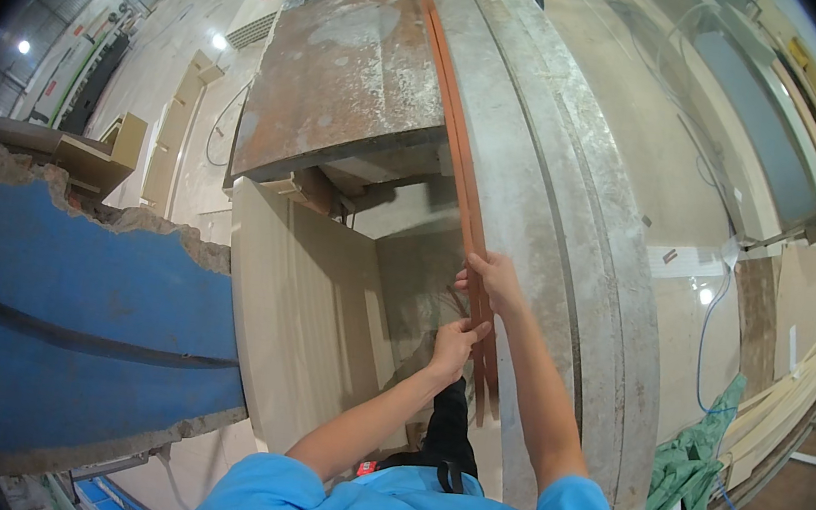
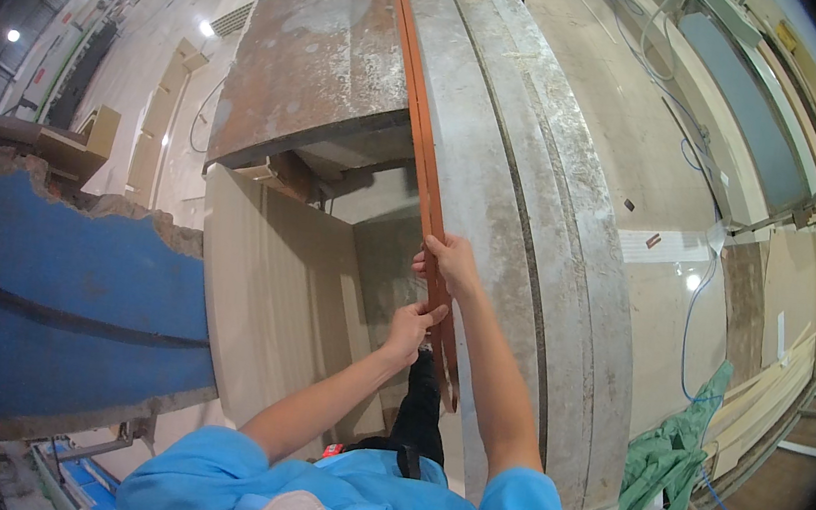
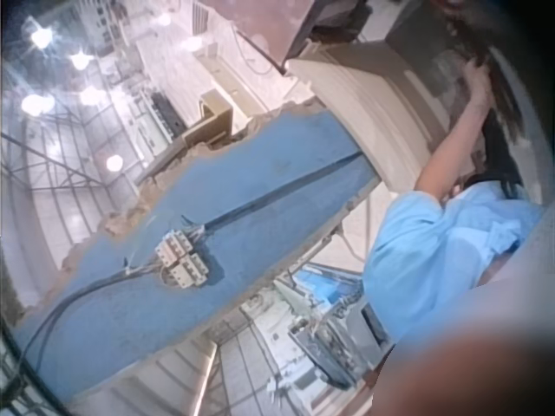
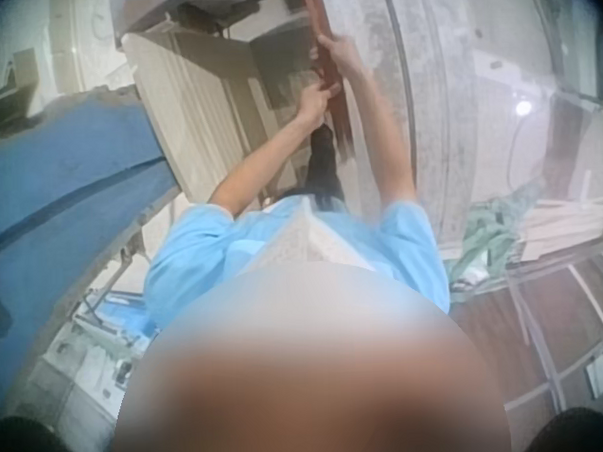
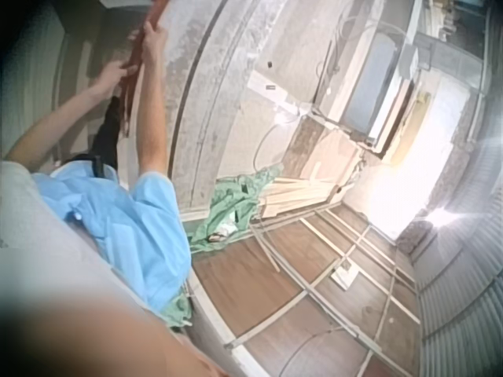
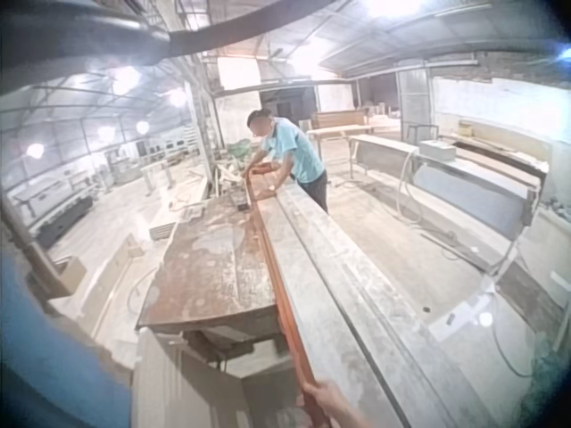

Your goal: The person pulls a long copper strip from a metal fixture, straightens it, and coils it into a compact spiral. The coiled strip is then placed on a wooden board.

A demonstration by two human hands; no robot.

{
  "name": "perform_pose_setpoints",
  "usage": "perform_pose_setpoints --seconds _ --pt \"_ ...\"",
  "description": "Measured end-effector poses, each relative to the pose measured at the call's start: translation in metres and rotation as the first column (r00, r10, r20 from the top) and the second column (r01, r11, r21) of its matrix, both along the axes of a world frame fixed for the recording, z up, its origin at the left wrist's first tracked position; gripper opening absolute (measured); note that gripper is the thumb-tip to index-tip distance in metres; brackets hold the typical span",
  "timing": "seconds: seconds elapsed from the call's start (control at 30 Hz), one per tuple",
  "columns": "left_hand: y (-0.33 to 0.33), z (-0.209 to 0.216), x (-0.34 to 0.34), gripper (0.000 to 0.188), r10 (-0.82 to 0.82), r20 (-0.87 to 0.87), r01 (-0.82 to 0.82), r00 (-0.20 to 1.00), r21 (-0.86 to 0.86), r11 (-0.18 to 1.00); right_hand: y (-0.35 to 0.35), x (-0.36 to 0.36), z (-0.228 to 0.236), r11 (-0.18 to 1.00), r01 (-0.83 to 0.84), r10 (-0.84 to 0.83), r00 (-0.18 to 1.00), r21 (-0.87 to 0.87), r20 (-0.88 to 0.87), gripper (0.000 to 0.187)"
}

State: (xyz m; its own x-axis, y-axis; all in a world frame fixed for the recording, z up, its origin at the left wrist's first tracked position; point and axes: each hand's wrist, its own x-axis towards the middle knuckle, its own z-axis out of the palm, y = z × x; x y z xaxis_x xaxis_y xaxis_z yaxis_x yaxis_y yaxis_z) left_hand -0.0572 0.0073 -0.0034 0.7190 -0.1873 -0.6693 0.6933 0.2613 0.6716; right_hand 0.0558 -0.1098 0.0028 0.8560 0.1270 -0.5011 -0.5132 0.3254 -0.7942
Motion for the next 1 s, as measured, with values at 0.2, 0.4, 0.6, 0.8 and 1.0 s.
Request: perform_pose_setpoints --seconds 0.2,0.4,0.6,0.8,1.0 --pt "0.008 0.002 0.009 0.031 0.057 -0.005 -0.058 0.998 -0.030 0.998 0.000 -0.019 -0.008 1.000 -0.018 0.019 0.999 -0.011 0.026 0.024" --pt "0.019 -0.008 0.096 0.034 0.186 0.029 -0.185 0.982 -0.014 0.983 0.002 -0.043 -0.009 1.000 -0.011 0.011 1.000 -0.007 0.020 0.022" --pt "0.014 -0.023 0.201 0.034 0.043 0.219 -0.079 0.975 0.159 0.984 -0.001 -0.074 0.005 0.997 -0.040 0.036 0.998 -0.070 -0.055 0.023" --pt "0.015 -0.047 0.263 0.025 0.042 0.194 -0.087 0.980 0.230 0.969 -0.005 -0.096 0.011 0.998 -0.038 0.034 0.995 -0.049 -0.090 0.023" --pt "0.018 -0.045 0.276 0.019 0.042 0.213 -0.085 0.976 0.199 0.976 -0.006 -0.120 0.012 0.997 -0.051 0.045 0.993 -0.050 -0.109 0.024"
